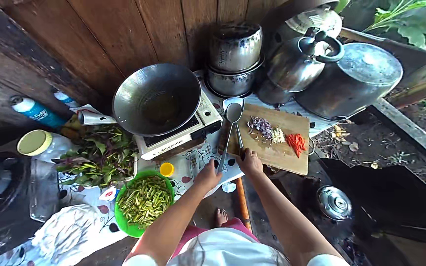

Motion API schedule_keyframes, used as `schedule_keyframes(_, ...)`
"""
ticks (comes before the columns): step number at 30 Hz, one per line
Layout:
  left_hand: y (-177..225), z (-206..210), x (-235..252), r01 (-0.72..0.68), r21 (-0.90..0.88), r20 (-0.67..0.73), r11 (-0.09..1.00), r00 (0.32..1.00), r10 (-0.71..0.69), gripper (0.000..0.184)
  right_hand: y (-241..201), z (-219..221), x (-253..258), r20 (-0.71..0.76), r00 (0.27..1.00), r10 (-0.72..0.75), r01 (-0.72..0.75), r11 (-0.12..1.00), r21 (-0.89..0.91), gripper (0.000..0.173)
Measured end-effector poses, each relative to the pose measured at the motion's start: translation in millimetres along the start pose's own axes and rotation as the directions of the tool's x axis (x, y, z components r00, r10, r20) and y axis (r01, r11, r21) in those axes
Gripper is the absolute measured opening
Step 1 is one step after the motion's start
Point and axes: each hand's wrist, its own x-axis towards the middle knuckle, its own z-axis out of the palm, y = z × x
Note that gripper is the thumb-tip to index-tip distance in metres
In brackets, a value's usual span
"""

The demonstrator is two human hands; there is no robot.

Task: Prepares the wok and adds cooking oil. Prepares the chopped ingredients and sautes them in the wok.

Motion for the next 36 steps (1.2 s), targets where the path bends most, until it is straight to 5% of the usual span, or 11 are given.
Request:
schedule_keyframes(4,21,10,26,0.112,0.09,-0.041,0.99,0.993,-0.109,0.067,-5,-2,-2,0.015,0.998,-0.063,0.061,0.992,0.107,0.054)
schedule_keyframes(8,29,10,22,-0.039,0.035,-0.102,0.999,0.994,0.042,0.042,0,4,-12,-0.08,0.992,-0.099,0.122,0.925,0.359,0.048)
schedule_keyframes(15,23,19,36,0.065,0.19,-0.062,0.98,0.997,-0.055,0.061,1,34,-10,-0.065,0.992,-0.104,0.123,0.842,0.525,0.047)
schedule_keyframes(19,25,17,34,0.117,0.179,-0.056,0.977,0.992,-0.109,0.045,3,39,-11,-0.101,0.991,-0.087,0.128,0.831,0.541,0.045)
schedule_keyframes(27,9,8,-51,-0.093,0.02,-0.186,0.995,0.978,0.095,0.037,19,30,-21,-0.202,0.976,-0.084,0.197,0.736,0.648,0.045)
schedule_keyframes(29,3,6,-83,-0.179,0.011,-0.282,0.984,0.943,0.175,0.036,10,32,-34,-0.273,0.957,-0.102,0.279,0.595,0.754,0.044)
schedule_keyframes(32,-15,13,-113,-0.362,0.077,-0.557,0.929,0.757,0.341,0.029,-7,35,-58,-0.357,0.918,-0.172,0.396,0.396,0.828,0.035)
schedule_keyframes(36,-40,6,-145,-0.392,0.041,-0.653,0.919,0.685,0.322,0.027,-6,42,-55,-0.409,0.885,-0.221,0.461,0.539,0.705,0.042)
